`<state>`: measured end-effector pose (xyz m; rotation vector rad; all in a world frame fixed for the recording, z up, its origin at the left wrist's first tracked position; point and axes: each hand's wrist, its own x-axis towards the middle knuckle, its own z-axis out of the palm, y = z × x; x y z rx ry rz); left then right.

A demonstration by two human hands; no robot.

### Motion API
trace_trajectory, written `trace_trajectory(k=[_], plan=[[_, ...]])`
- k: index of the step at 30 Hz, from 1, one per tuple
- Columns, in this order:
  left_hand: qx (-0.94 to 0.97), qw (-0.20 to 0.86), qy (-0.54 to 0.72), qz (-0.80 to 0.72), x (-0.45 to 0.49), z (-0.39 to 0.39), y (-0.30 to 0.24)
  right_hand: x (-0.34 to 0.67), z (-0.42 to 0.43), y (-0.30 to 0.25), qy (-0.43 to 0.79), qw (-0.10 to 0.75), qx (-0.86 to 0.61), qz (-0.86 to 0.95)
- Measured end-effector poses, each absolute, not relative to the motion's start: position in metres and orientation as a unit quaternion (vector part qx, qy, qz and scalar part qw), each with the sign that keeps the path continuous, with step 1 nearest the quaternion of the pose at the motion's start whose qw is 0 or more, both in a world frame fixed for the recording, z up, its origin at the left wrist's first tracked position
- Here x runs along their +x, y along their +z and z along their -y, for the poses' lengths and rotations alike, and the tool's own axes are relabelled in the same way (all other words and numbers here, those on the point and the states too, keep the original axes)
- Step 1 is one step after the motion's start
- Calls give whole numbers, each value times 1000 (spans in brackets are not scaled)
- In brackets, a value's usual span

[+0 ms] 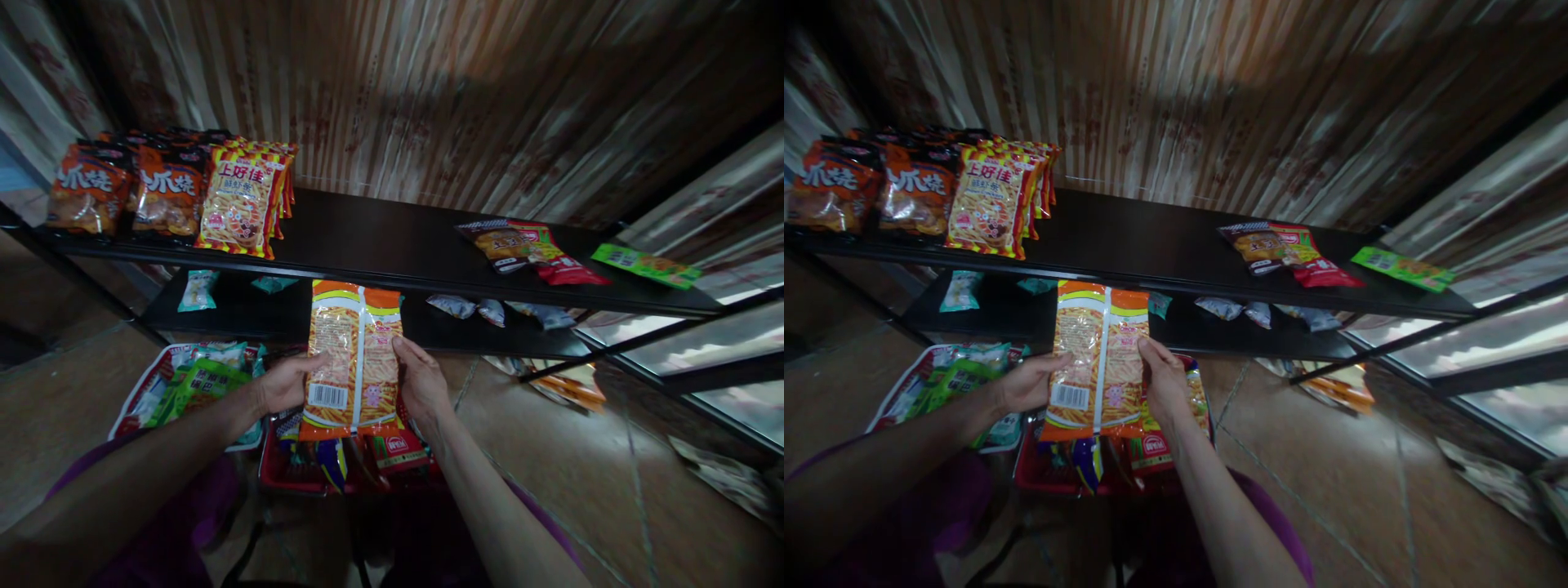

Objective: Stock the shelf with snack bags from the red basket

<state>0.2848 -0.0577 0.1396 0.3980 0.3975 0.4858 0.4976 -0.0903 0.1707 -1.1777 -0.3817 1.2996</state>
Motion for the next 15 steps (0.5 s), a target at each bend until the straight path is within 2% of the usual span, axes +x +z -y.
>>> trace_trajectory(k=[5, 9, 15], plan=[[163, 923, 262, -230, 283, 51, 142, 499, 93, 173, 602, 591, -492, 215], [145, 914, 311, -216, 277, 42, 152, 499, 104, 175, 664, 529, -473, 234], [131, 894, 374, -211, 274, 33, 163, 492, 114, 172, 717, 480, -437, 253]])
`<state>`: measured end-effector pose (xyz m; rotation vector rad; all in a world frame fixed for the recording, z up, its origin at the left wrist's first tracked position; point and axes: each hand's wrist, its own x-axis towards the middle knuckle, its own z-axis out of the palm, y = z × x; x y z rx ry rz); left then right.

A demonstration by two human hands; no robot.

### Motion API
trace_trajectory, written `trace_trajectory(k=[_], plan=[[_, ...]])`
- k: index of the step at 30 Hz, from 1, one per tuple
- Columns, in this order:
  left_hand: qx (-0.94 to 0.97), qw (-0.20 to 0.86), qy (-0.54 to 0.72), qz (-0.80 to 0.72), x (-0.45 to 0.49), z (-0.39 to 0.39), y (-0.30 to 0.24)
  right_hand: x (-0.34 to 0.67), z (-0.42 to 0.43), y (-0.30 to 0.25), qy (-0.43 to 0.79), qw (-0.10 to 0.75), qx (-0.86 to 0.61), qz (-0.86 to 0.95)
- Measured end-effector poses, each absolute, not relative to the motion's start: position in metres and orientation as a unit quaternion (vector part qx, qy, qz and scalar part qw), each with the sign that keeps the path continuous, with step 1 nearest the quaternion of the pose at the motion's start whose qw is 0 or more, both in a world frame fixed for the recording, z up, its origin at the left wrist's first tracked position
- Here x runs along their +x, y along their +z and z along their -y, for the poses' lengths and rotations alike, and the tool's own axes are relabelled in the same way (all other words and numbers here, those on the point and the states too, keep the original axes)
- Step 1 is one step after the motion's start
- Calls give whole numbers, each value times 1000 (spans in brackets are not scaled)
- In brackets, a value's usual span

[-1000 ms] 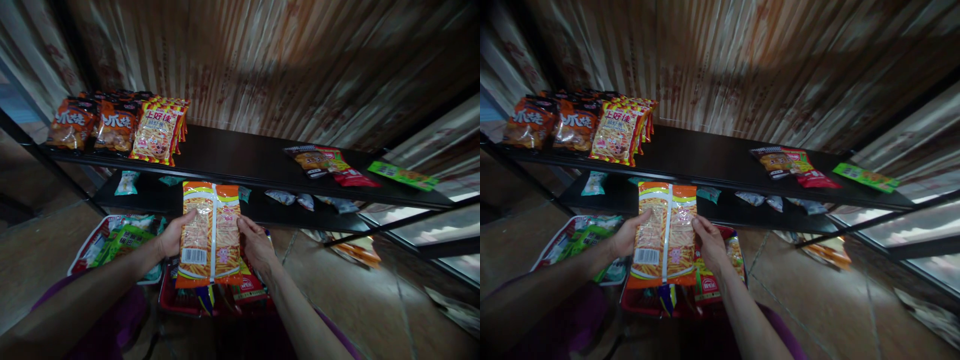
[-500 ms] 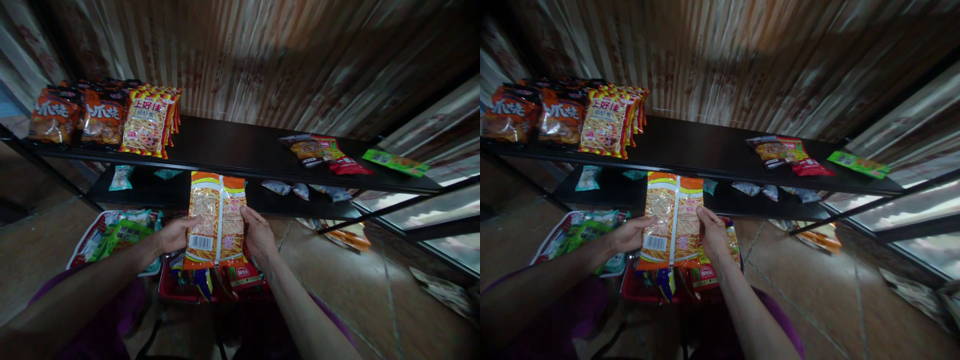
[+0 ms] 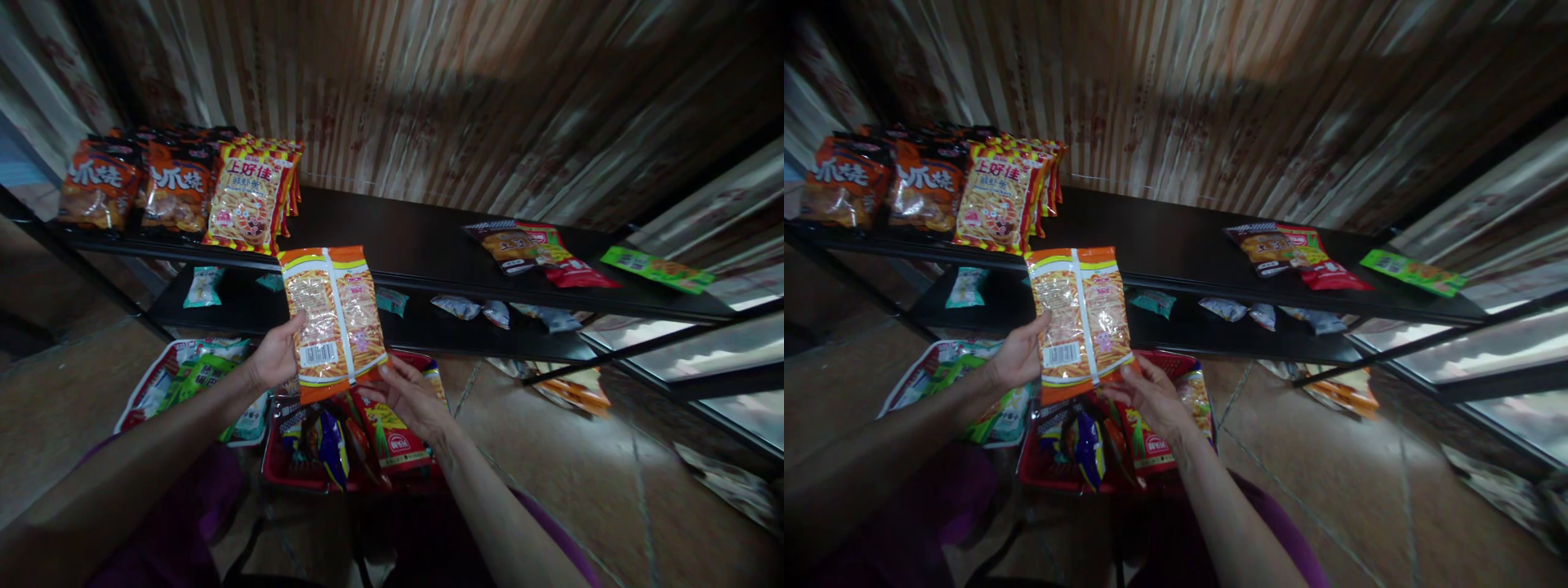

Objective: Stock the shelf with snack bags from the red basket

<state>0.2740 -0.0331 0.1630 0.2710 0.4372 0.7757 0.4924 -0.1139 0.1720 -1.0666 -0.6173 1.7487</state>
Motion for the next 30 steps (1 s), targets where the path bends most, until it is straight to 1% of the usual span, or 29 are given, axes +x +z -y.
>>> trace_trajectory(k=[5, 11, 19, 24, 30], plan=[[130, 891, 379, -214, 276, 32, 160, 488, 110, 167, 704, 478, -455, 263], [125, 896, 379, -198, 275, 28, 163, 487, 110, 171, 699, 485, -437, 290], [106, 891, 401, -184, 281, 25, 166, 483, 110, 174, 685, 533, -451, 208], [106, 885, 410, -195, 290, 27, 171, 472, 113, 173, 708, 507, -438, 220], [104, 880, 413, -209, 296, 29, 175, 459, 114, 162, 687, 509, -470, 220]])
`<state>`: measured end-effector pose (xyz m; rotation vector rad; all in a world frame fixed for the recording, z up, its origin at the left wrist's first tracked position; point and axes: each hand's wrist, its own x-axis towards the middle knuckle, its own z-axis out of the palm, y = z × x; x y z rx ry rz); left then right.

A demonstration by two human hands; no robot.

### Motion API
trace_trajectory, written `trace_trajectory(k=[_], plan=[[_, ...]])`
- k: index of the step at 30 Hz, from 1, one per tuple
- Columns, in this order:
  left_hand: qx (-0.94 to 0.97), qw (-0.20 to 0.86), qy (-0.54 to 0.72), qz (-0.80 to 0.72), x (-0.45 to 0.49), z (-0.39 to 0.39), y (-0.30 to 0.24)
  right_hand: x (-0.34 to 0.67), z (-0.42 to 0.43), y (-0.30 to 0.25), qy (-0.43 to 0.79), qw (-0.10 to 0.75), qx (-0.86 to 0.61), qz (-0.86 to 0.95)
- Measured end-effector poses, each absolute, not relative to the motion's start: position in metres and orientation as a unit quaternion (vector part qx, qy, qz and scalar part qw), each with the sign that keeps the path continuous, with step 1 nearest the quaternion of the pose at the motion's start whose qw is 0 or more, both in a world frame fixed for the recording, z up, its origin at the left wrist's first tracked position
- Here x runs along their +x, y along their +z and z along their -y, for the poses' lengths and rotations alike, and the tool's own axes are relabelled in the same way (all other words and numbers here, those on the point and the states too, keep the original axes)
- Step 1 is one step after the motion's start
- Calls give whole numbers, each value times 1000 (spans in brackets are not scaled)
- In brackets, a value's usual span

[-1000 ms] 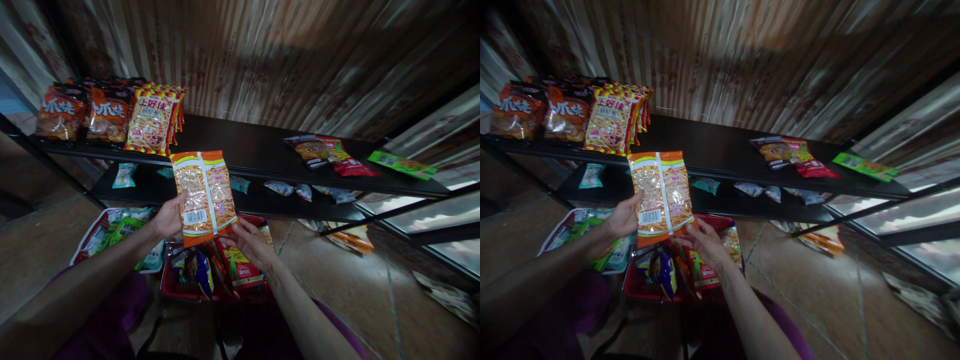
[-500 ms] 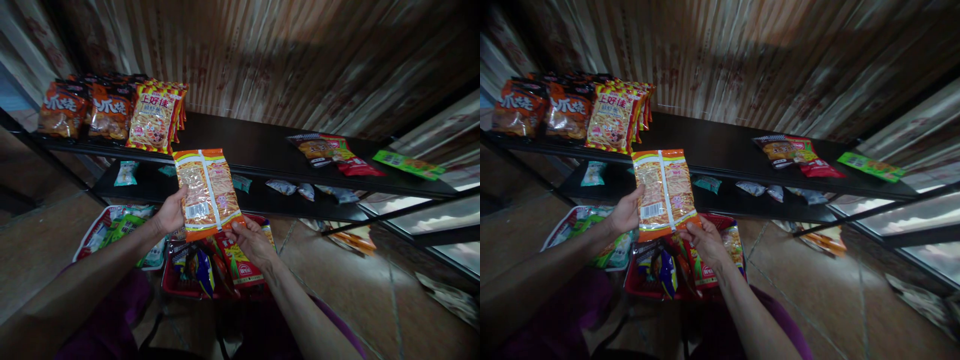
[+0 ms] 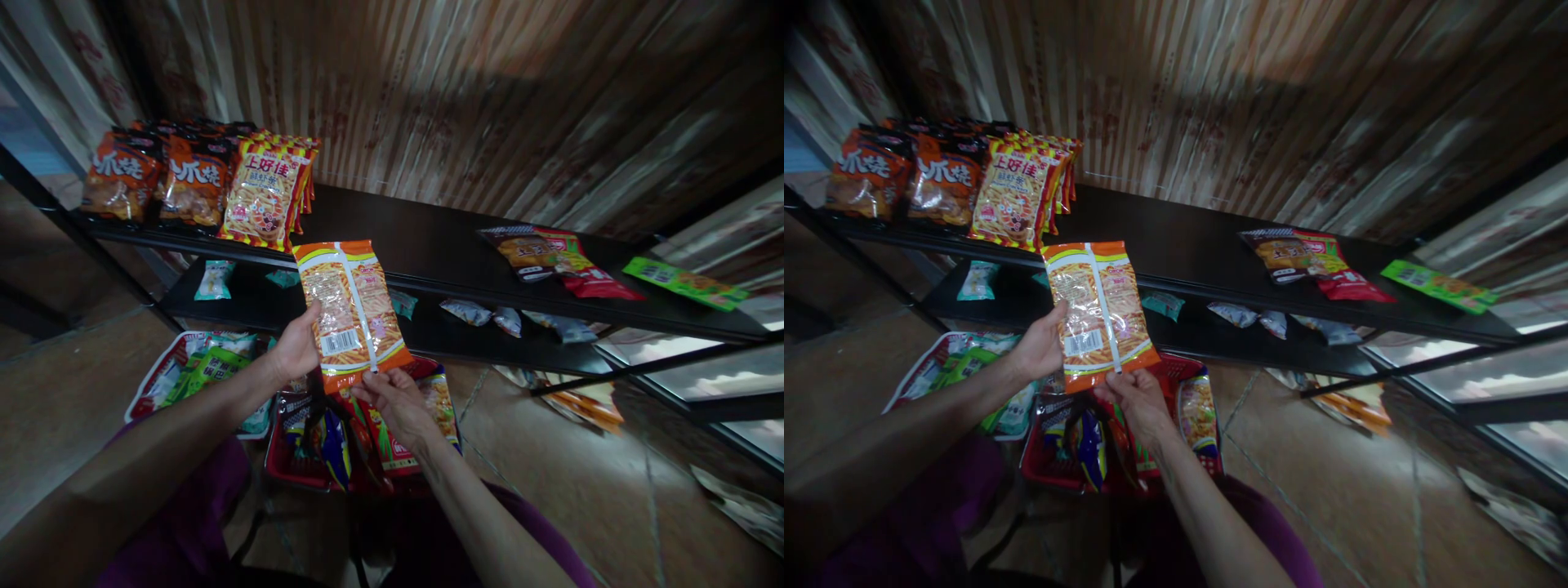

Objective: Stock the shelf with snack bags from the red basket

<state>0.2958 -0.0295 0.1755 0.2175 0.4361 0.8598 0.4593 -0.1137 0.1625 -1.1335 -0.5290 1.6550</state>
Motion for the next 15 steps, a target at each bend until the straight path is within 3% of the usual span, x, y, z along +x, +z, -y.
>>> trace_trajectory(k=[5, 9, 12, 15], plan=[[91, 884, 407, -210, 293, 30, 177, 458, 117, 163, 681, 503, -477, 235], [109, 889, 403, -186, 291, 29, 177, 460, 117, 158, 624, 546, -496, 258], [119, 886, 412, -178, 291, 30, 177, 468, 113, 154, 488, 563, -566, 354], [118, 881, 425, -173, 294, 33, 178, 477, 113, 155, 264, 525, -634, 503]])
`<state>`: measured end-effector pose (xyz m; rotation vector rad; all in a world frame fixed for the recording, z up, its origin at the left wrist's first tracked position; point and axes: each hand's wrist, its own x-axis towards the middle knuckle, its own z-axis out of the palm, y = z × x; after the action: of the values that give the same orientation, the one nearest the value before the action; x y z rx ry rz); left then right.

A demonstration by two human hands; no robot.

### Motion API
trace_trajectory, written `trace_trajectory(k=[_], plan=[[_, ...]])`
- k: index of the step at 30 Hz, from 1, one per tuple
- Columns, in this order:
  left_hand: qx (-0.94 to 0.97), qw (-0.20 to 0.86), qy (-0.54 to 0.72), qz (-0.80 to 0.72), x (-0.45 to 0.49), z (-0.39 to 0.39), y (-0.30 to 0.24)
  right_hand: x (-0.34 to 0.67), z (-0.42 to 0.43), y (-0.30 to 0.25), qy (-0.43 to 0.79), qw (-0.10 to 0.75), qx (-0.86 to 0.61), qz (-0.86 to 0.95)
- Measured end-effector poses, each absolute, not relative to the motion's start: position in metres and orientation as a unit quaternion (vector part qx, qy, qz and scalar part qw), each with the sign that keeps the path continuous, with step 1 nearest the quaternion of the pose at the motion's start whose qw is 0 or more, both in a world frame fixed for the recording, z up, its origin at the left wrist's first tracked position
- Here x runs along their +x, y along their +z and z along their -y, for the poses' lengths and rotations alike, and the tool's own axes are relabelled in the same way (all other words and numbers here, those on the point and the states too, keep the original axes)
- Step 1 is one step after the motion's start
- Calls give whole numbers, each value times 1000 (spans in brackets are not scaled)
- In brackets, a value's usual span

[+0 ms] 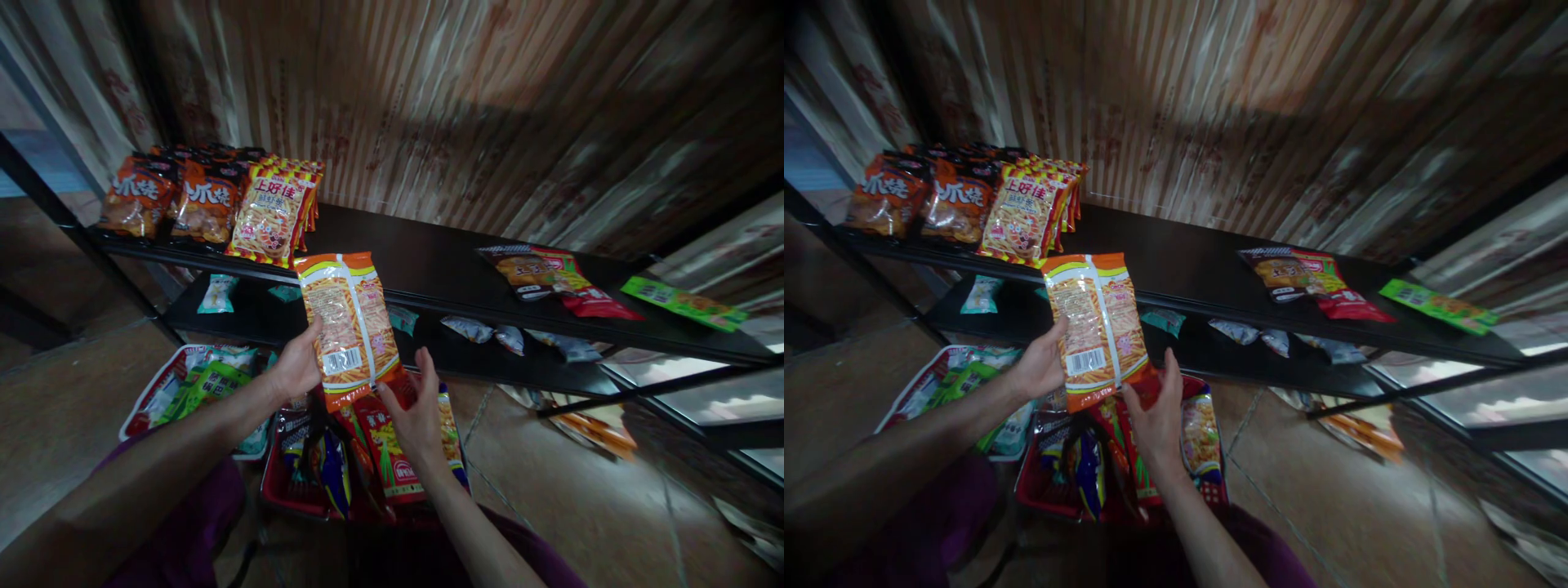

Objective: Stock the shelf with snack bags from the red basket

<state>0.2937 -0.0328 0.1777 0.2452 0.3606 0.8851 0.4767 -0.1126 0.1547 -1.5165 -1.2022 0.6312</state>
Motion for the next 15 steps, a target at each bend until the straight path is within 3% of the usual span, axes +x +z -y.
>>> trace_trajectory(k=[3, 6, 15], plan=[[124, 882, 419, -179, 298, 37, 180, 479, 116, 158, 131, 454, -605, 641], [140, 883, 408, -187, 302, 42, 183, 474, 120, 159, 134, 411, -567, 701], [317, 824, 450, -133, 307, 78, 182, 473, 130, 167, 448, 432, -495, 606]])
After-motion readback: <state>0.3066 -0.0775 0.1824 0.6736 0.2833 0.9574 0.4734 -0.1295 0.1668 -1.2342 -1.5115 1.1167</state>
